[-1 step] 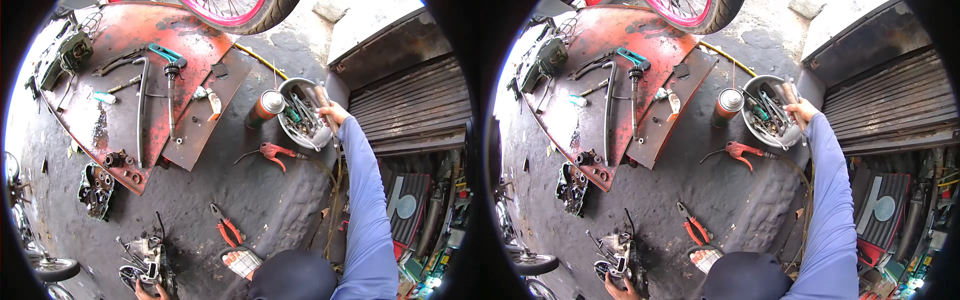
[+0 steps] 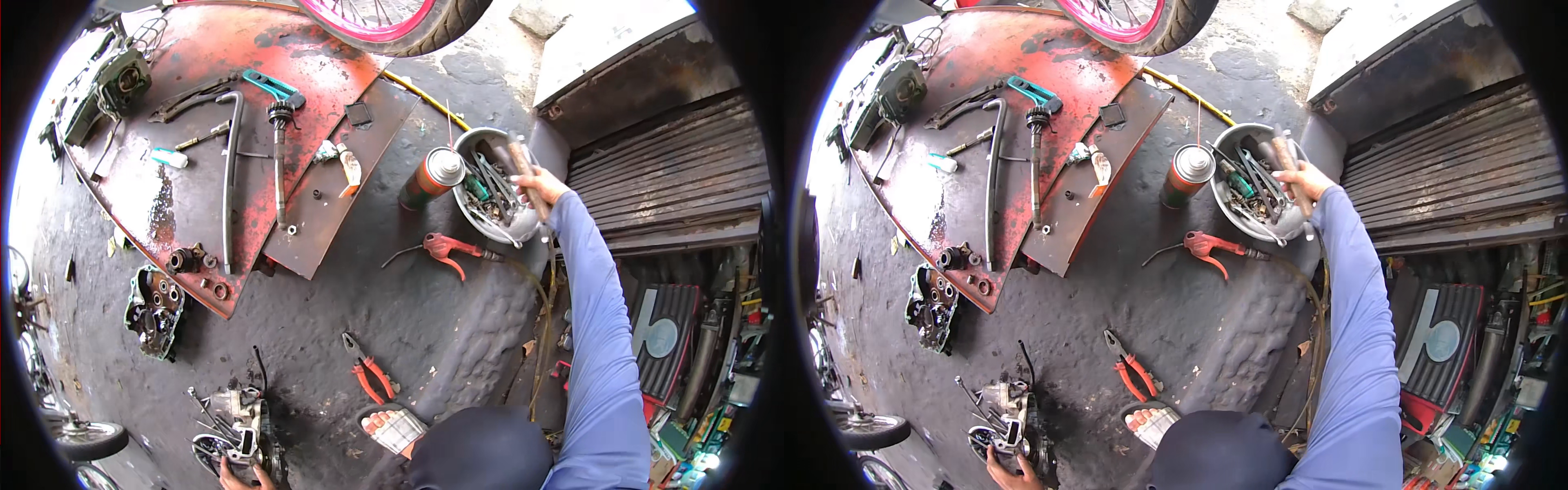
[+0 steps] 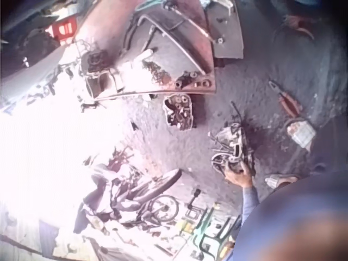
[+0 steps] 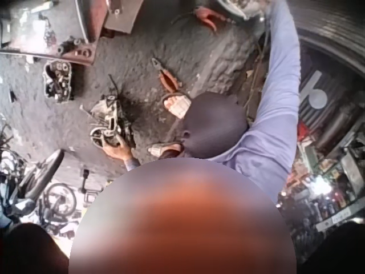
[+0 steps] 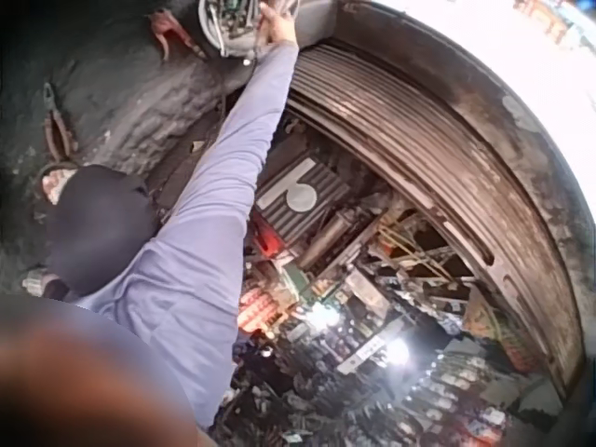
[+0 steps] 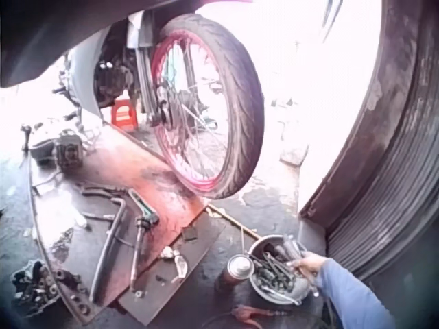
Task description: The person is repairing or assembling a motorcycle engine component, using tools to manipulate small parts.
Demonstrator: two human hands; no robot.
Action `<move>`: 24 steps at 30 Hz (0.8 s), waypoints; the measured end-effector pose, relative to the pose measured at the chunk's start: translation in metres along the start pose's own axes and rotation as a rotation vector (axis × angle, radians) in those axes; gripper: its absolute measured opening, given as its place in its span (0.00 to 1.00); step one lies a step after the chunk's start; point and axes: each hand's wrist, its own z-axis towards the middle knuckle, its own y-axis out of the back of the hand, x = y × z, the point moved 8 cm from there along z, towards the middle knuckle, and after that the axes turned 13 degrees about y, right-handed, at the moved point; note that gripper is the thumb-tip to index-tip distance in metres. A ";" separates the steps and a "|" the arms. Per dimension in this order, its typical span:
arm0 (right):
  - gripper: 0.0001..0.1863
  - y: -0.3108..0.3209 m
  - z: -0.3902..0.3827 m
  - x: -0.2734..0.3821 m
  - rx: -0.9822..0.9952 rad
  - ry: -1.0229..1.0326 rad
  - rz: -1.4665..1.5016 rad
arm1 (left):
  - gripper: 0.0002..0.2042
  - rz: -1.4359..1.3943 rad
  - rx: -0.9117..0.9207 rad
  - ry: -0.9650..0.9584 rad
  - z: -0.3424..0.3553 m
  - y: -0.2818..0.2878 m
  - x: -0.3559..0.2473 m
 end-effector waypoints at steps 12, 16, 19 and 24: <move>0.15 -0.007 0.003 -0.049 -0.367 0.081 -0.955 | 0.28 -0.040 -0.020 0.035 -0.002 -0.001 0.008; 0.14 0.026 -0.002 -0.067 -0.387 0.152 -0.601 | 0.28 -0.049 -0.015 0.011 -0.002 -0.005 0.004; 0.15 0.036 -0.006 -0.081 -0.320 0.040 -0.315 | 0.29 -0.047 -0.019 0.010 -0.002 -0.004 0.004; 0.16 0.015 -0.013 -0.080 -0.315 -0.039 0.185 | 0.29 -0.064 -0.011 0.033 -0.001 0.003 0.004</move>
